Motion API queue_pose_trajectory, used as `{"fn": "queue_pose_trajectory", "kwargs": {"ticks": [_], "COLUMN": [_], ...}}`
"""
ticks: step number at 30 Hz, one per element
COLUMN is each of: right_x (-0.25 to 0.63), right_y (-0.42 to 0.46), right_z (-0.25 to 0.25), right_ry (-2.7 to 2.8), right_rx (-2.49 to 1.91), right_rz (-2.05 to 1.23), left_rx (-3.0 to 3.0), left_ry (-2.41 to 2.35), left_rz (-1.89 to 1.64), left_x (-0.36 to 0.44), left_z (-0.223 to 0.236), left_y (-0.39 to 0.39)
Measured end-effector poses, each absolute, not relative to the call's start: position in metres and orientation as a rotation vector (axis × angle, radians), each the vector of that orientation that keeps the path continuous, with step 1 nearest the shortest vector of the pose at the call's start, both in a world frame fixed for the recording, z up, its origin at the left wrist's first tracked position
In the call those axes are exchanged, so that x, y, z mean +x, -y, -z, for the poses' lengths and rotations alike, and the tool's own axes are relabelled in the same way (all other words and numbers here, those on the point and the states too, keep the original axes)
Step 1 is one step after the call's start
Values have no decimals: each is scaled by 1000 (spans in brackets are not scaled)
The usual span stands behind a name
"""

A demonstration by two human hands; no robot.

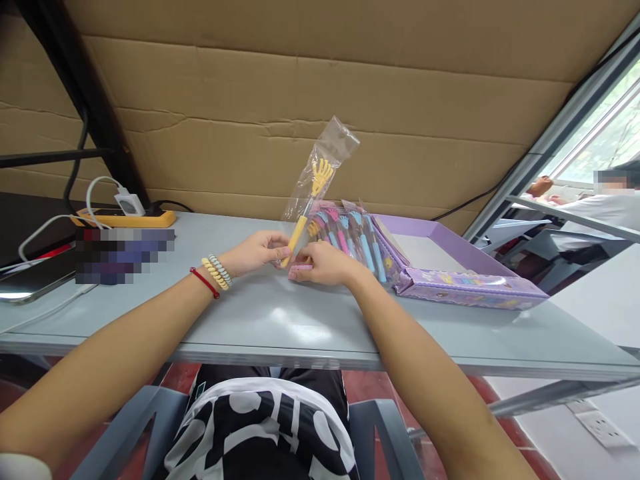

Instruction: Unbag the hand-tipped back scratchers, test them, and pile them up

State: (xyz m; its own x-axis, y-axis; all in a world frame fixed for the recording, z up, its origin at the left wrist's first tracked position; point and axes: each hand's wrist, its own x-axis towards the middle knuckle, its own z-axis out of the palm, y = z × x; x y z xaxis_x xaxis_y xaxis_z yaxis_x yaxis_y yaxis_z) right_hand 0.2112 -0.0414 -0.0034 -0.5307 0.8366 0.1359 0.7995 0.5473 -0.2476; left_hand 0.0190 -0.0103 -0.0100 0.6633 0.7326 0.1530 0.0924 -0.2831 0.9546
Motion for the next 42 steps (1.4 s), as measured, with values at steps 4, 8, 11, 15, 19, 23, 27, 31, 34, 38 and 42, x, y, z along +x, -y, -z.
{"fn": "queue_pose_trajectory", "kwargs": {"ticks": [4, 8, 11, 15, 19, 23, 27, 31, 34, 38, 42], "right_x": [214, 217, 215, 215, 220, 230, 240, 245, 245, 246, 247], "right_y": [36, 34, 37, 41, 40, 32, 25, 22, 21, 20, 20], "right_z": [11, 15, 9, -1, -4, -3, -1, 0, 1, 1, 1], "right_ry": [2608, 2648, 2530, 2233, 1875, 1635, 1545, 1529, 1515, 1440, 1421], "right_rx": [-1411, -1358, -1320, -1292, -1374, -1425, -1466, -1509, -1524, -1552, -1600], "right_rz": [-68, -72, -82, -70, 16, 172, 280, 372, 420, 466, 450], "left_rx": [1867, 1989, 2020, 1937, 1927, 1956, 1939, 1947, 1987, 2062, 2098], "left_ry": [-820, -919, -966, -943, -850, -815, -799, -810, -820, -808, -810], "left_rz": [-851, -818, -715, -587, -350, -250, -243, -239, -225, -174, -152], "left_x": [17, 14, 8, -7, -21, -27, -25, -22, -21, -20, -21], "left_z": [13, 15, 13, 9, 8, 10, 11, 8, 7, 6, 6], "left_y": [3, -3, -8, -15, -22, -27, -26, -23, -21, -20, -21]}}
